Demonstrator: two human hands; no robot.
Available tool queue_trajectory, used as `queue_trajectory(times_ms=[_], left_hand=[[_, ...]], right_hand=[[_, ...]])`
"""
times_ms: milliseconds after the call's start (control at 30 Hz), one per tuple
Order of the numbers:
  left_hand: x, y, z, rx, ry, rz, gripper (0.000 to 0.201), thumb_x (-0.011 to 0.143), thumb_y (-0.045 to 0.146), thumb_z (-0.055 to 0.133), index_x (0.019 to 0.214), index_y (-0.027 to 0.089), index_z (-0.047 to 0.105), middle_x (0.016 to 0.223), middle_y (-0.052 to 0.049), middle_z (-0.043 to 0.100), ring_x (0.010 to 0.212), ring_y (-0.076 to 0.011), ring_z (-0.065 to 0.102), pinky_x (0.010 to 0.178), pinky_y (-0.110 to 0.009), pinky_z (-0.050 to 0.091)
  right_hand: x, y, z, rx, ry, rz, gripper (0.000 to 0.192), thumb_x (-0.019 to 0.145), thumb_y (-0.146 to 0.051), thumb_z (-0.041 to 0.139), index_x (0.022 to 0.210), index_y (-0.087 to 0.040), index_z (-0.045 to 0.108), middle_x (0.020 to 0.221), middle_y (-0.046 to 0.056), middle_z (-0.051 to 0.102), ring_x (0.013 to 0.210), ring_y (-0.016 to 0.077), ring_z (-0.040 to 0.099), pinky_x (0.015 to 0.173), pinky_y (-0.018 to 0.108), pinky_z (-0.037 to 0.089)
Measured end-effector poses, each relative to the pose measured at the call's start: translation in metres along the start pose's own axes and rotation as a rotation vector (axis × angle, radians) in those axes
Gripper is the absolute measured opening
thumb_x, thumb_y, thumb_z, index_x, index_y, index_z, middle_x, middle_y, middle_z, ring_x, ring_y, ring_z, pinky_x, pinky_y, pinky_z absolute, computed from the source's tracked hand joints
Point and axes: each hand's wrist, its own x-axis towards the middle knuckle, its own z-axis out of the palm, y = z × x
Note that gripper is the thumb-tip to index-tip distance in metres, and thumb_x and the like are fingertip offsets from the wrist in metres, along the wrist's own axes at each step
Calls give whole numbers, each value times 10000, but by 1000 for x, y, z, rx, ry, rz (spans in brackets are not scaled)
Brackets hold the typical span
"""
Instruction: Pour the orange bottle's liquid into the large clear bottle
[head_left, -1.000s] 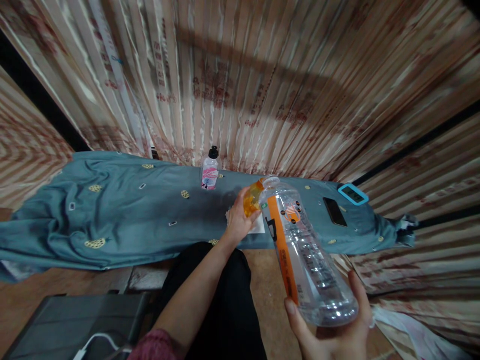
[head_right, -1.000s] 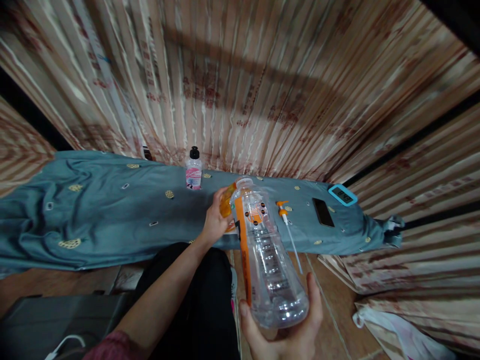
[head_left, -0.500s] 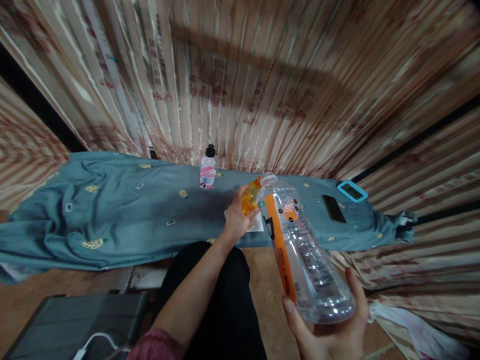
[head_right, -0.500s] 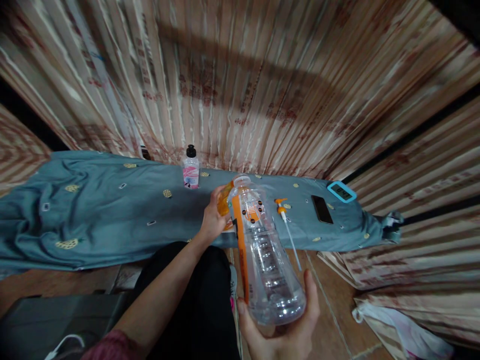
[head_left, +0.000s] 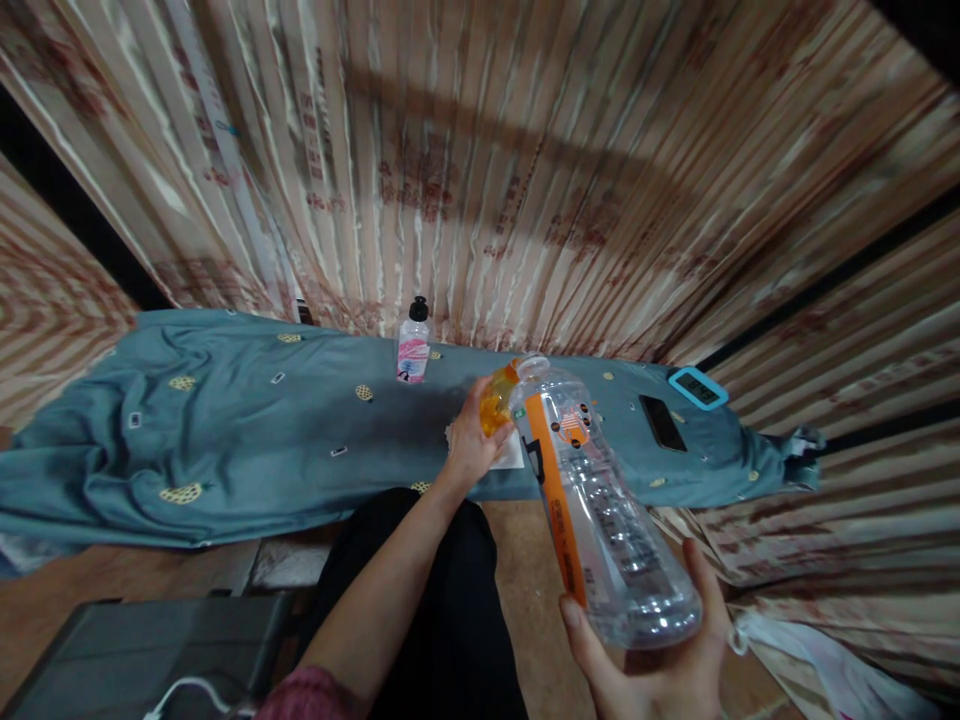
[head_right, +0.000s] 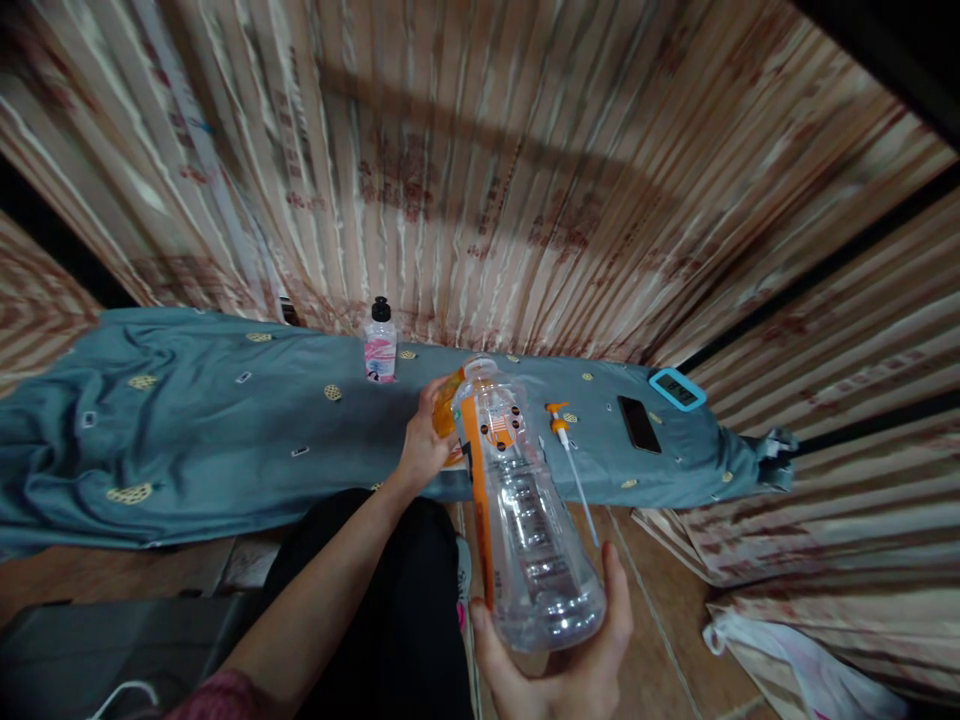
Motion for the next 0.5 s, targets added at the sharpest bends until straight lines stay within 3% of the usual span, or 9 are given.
queue_trajectory(times_ms=[267, 500], left_hand=[[-2, 5, -1, 33, 6, -125, 885, 783, 216, 752, 1504, 297, 244, 1345, -80, 650, 1125, -243, 694, 1015, -426, 532], [-1, 6, -1, 33, 3, -151, 860, 759, 195, 769, 1470, 258, 289, 1366, -104, 643, 1183, -261, 673, 1054, -446, 506]], right_hand=[[1, 3, 0, 36, -19, -48, 1228, 555, -680, 838, 1523, -94, 361, 1522, 259, 437, 1408, 440, 442, 1097, 651, 419], [0, 4, 0, 25, -11, -68, 1207, 579, -682, 828, 1520, -84, 365, 1515, 266, 440, 1403, 442, 446, 1117, 668, 383]])
